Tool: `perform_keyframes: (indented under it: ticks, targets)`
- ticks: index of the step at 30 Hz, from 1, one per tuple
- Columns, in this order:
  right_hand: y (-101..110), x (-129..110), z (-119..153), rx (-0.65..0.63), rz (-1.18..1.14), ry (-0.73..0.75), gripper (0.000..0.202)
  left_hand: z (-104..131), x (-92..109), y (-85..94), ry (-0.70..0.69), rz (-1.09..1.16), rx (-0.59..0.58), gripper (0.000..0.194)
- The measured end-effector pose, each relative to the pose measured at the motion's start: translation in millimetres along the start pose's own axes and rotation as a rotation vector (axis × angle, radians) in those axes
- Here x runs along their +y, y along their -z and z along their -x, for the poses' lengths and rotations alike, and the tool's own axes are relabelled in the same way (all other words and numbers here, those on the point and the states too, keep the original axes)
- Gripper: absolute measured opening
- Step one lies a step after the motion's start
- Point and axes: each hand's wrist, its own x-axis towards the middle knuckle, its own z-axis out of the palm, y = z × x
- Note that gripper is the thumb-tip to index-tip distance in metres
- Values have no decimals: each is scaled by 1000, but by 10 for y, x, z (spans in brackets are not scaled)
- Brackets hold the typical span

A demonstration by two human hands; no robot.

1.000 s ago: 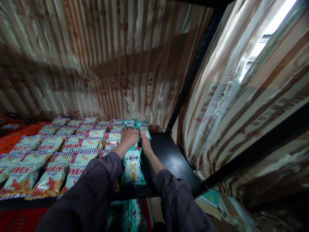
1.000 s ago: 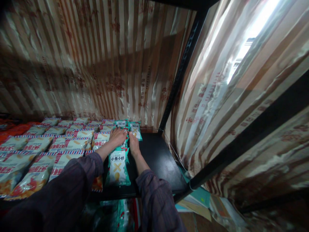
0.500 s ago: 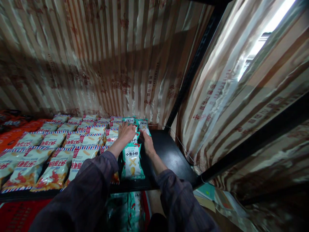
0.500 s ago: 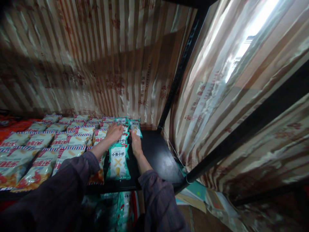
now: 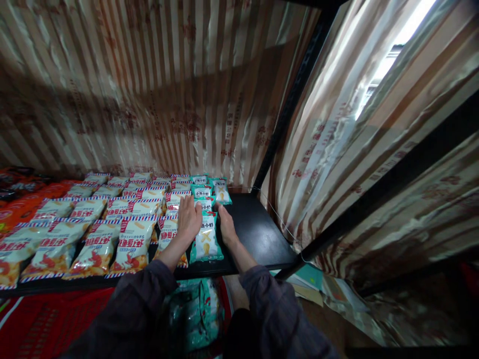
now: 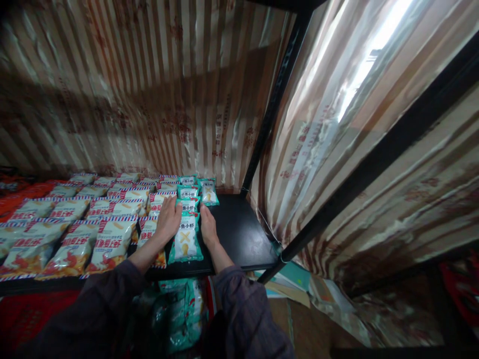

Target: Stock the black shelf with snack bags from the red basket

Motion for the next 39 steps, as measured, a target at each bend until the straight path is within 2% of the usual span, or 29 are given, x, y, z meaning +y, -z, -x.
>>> perform_keyframes:
  ticks: [9, 14, 26, 34, 39]
  targets:
    - [-84, -76, 69, -42, 26, -9, 55, 80, 4, -209, 2, 41, 50, 49]
    - [-88, -63, 69, -5, 58, -9, 54, 71, 10, -212, -4, 47, 63, 47]
    - [-105, -39, 87, -11, 50, -11, 55, 116, 7, -233, -4, 99, 57, 48]
    - [-129, 48, -182, -4, -181, -27, 59, 84, -37, -289, -65, 158, 131, 43]
    - [-183, 74, -347, -12, -176, 21, 56, 73, -53, -321, -88, 154, 149, 44]
